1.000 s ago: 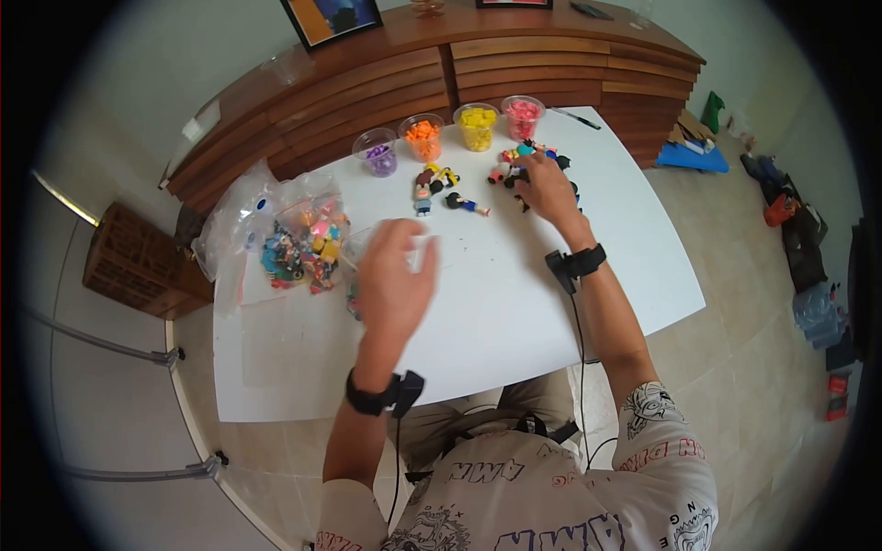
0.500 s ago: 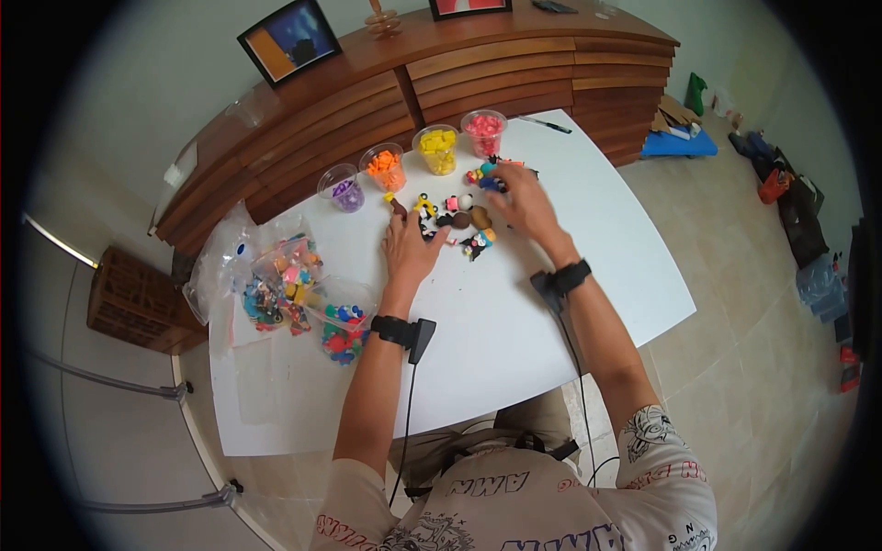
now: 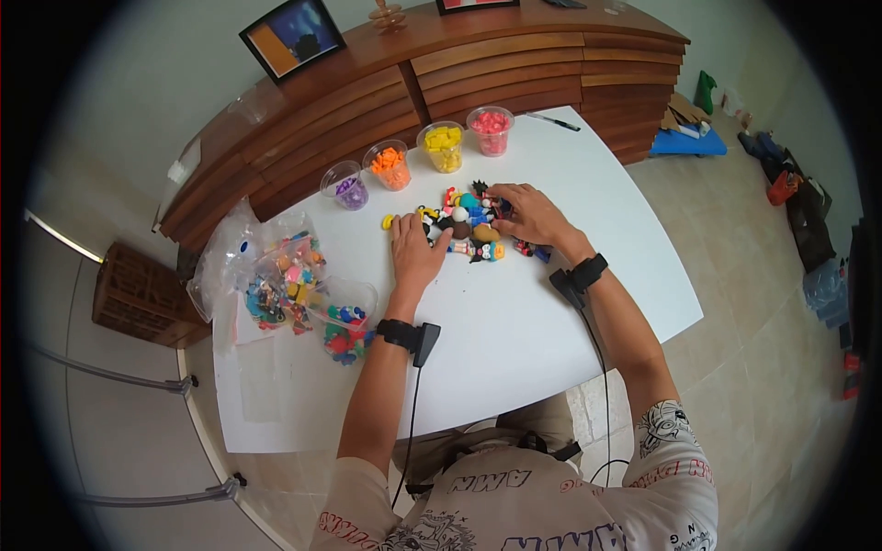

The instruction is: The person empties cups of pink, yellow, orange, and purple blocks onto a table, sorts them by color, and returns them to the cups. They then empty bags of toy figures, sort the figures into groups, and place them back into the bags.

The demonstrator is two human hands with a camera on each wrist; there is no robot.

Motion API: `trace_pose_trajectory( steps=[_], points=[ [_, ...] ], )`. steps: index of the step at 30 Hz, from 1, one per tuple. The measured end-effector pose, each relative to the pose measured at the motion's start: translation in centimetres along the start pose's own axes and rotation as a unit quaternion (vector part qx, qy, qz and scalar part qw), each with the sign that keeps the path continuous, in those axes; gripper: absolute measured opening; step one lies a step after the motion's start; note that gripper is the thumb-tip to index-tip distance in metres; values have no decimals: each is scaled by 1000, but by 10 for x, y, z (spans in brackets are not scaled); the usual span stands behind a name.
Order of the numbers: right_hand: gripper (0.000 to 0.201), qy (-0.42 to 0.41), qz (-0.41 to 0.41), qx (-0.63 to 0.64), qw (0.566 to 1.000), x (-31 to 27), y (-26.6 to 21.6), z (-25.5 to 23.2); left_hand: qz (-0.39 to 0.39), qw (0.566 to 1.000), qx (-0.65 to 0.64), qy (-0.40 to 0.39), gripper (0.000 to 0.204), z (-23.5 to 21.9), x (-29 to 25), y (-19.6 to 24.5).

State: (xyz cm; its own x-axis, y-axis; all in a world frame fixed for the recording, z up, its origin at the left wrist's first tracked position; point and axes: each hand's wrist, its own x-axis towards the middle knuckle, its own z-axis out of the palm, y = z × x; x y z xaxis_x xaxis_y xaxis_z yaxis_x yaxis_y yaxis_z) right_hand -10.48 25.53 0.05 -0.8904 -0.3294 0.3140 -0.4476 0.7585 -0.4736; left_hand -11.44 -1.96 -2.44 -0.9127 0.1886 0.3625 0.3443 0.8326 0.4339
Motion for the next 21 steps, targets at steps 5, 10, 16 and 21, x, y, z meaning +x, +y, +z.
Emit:
trace_pose_trajectory(
  steps=[5,10,16,21],
  points=[
    [53,59,14,-31,998,-8,-23,-9,61,996,32,60,69,-11,-11,13],
    [50,49,-49,-99,993,-32,-70,20,160,987,4,-23,59,-6,-13,12],
    [53,6,4,-2,1000,-27,-70,25,173,976,-104,83,35,-12,-18,16],
    [57,52,-73,30,996,-23,-54,33,108,983,-116,91,31,-19,-28,20]
  ],
)
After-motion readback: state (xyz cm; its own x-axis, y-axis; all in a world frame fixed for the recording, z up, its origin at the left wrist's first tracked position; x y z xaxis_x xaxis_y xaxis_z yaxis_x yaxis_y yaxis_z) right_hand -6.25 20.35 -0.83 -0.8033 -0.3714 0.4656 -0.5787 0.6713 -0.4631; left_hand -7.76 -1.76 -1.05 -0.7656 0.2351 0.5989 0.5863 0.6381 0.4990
